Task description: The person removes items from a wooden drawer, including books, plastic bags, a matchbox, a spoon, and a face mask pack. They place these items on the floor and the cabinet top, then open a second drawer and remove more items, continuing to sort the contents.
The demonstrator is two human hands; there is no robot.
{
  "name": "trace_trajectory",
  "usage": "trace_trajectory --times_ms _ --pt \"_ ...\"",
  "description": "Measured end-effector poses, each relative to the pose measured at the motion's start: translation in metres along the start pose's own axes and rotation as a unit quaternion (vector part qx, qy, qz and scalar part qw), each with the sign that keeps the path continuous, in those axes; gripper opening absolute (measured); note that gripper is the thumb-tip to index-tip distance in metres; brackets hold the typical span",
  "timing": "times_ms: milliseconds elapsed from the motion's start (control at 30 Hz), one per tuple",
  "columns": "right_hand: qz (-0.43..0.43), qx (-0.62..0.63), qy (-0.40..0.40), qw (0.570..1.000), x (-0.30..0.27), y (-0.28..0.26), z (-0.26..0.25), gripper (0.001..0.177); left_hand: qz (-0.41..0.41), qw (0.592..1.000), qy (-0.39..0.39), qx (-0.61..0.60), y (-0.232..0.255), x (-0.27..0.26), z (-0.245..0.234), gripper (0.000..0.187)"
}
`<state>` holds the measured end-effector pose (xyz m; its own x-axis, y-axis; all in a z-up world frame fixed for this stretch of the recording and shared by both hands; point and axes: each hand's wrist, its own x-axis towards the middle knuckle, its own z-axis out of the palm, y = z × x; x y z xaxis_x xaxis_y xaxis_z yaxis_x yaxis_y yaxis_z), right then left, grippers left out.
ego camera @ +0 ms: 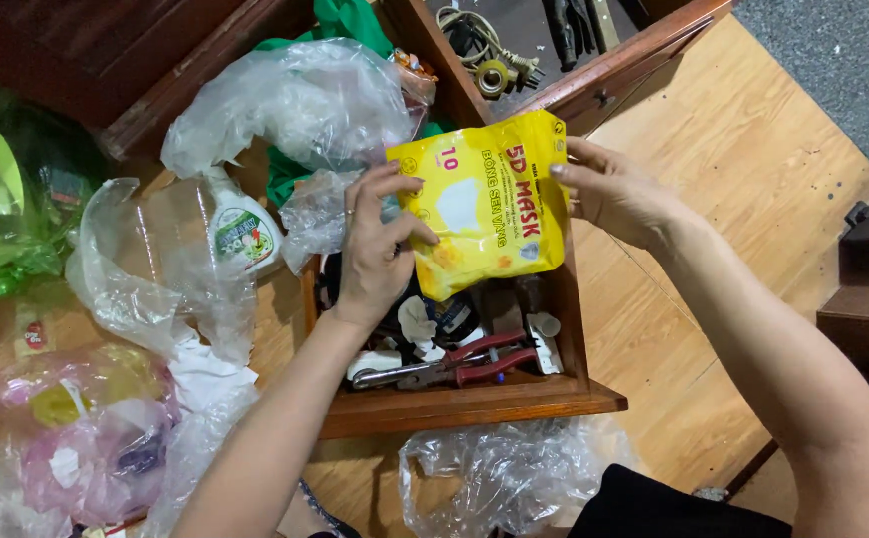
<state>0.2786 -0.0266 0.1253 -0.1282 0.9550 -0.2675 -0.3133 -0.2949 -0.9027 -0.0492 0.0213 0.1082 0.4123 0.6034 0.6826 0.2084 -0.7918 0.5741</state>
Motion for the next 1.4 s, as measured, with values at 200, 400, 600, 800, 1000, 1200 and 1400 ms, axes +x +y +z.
trace_trajectory --times_ms 200,400,600,800,1000,1200,1400 --pt "-0.052 -0.059 0.033 0.996 0.004 0.01 -0.012 0.049 0.001 0.998 0.038 0.054 -0.002 -0.008 0.009 0.026" --pt "-0.054 -0.058 0.035 0.996 0.001 0.01 -0.014 0.044 0.003 0.996 0.046 0.079 -0.005 -0.011 0.009 0.029" --pt "-0.041 -0.06 0.063 0.995 0.0 0.008 -0.008 0.046 -0.007 0.995 0.041 0.092 -0.009 -0.017 0.009 0.031" --pt "-0.127 -0.139 -0.015 0.982 -0.005 -0.008 -0.002 0.095 -0.062 0.995 0.04 0.069 0.004 -0.004 -0.002 0.032" --pt "-0.225 -0.359 -0.017 0.906 0.0 -0.022 0.013 0.076 -0.152 0.985 0.04 0.07 -0.038 0.026 0.015 0.041" --pt "-0.228 -0.284 0.146 0.92 0.041 -0.05 -0.026 0.019 -0.141 0.981 0.08 -0.102 -0.035 0.066 -0.002 0.061" --pt "-0.231 -0.132 0.181 0.947 0.064 -0.041 -0.072 0.014 -0.258 0.966 0.015 0.012 -0.043 0.02 -0.019 0.047"
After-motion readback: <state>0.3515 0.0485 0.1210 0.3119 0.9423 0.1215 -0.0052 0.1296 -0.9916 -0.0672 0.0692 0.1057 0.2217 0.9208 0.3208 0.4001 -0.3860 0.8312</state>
